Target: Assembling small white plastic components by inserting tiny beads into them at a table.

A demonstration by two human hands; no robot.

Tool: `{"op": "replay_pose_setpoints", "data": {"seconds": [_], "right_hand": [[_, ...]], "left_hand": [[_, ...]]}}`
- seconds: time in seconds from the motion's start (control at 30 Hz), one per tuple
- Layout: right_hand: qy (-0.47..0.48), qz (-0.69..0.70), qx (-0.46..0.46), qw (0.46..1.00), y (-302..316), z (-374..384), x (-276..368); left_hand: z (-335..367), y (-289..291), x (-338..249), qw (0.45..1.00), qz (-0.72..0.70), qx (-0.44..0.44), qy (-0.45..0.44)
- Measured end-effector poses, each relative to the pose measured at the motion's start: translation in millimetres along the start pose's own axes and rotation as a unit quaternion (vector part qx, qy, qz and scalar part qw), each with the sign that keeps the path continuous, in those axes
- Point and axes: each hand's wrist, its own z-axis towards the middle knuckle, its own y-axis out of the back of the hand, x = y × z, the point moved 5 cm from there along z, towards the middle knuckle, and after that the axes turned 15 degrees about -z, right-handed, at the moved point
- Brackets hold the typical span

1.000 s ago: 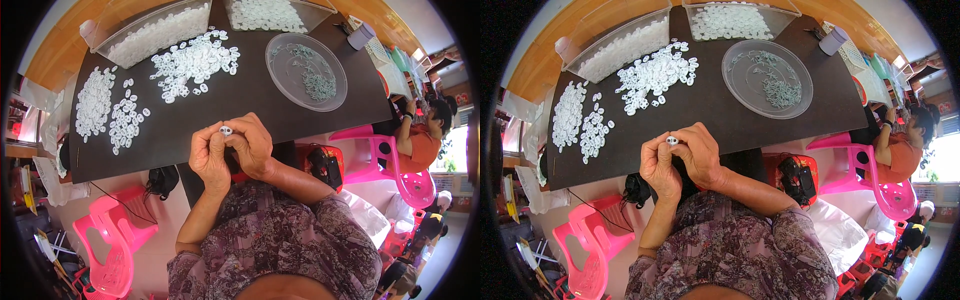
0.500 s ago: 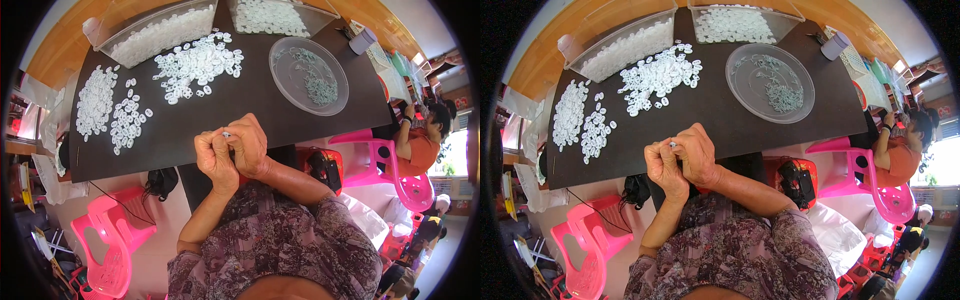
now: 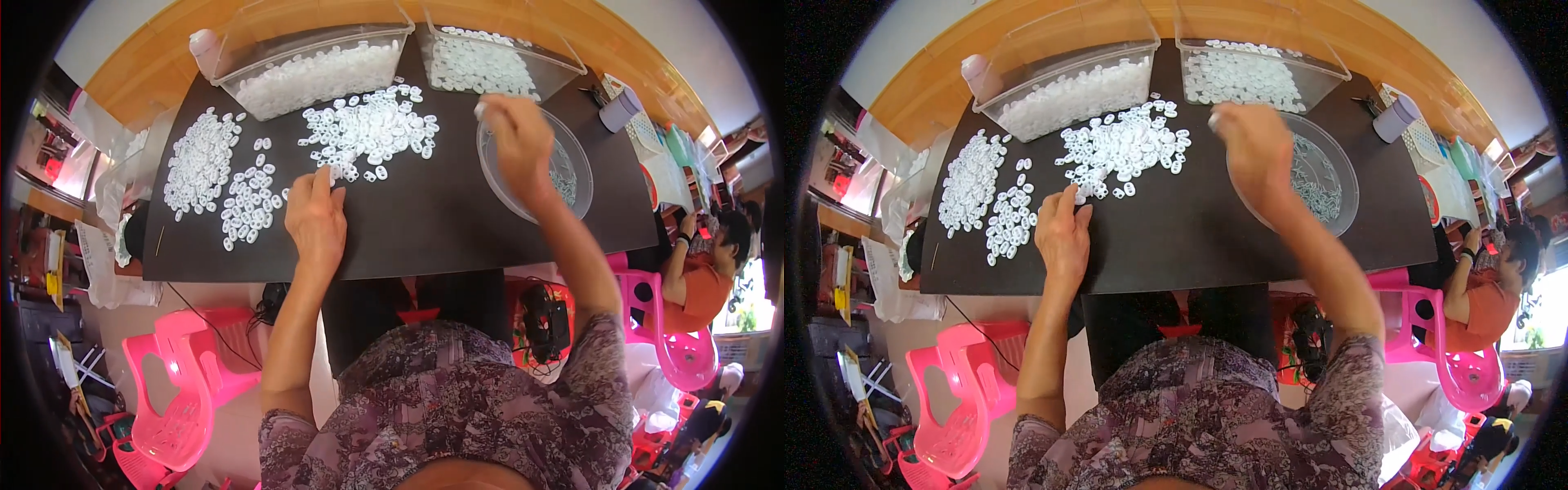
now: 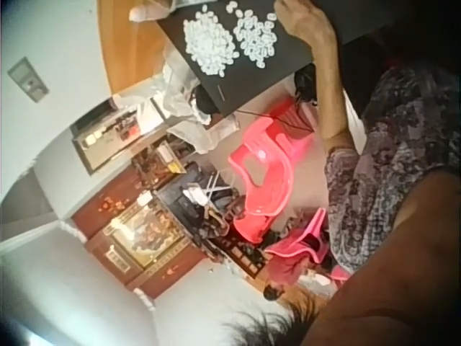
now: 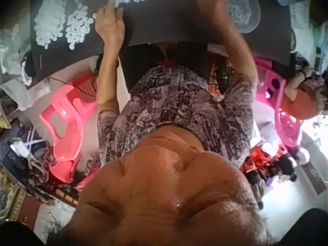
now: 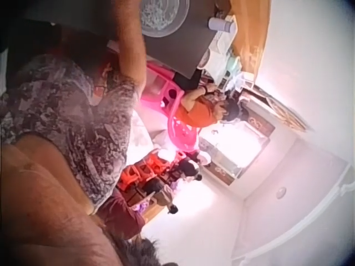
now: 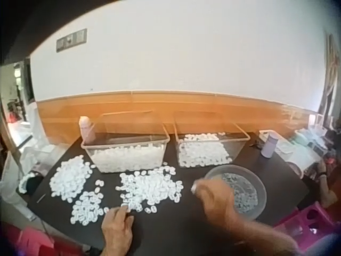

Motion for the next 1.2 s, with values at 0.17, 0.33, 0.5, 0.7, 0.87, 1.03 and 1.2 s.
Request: {"op": "replay_pose_setpoints", "data": {"seconds": [0.17, 0.33, 0.5, 0.7, 0.87, 1.03, 1.2], "right_hand": [[0.015, -0.128, -0.031, 0.991, -18.3, 56.9, -82.0], [-0.061, -0.198, 0.029, 0.978, -51.7, 89.8, -147.6], [-0.01, -0.277, 0.069, 0.958, -76.0, 100.2, -171.9], [0.051, -0.254, -0.018, 0.966, -66.1, 84.9, -124.6], [0.149, -0.105, 0.026, 0.983, -43.0, 26.9, -44.7], [0.16, -0.042, 0.063, 0.984, -13.4, -11.9, -21.4], [0.121, -0.031, 0.066, 0.99, 16.4, -38.3, -25.8]], "left_hand": [[16.9, -25.6, 10.7, 0.996, 0.071, 0.055, 0.022], [28.4, -39.8, 4.7, 0.994, -0.042, 0.096, 0.02], [19.5, -26.4, -8.5, 0.995, -0.073, 0.069, 0.006], [9.6, -34.1, -26.2, 0.994, -0.062, 0.074, -0.053], [10.7, -56.8, -29.7, 0.985, 0.016, 0.131, -0.11], [4.1, -56.8, -38.1, 0.976, -0.015, 0.167, -0.141], [2.3, -42.6, -42.7, 0.987, -0.102, 0.105, -0.065]]}}
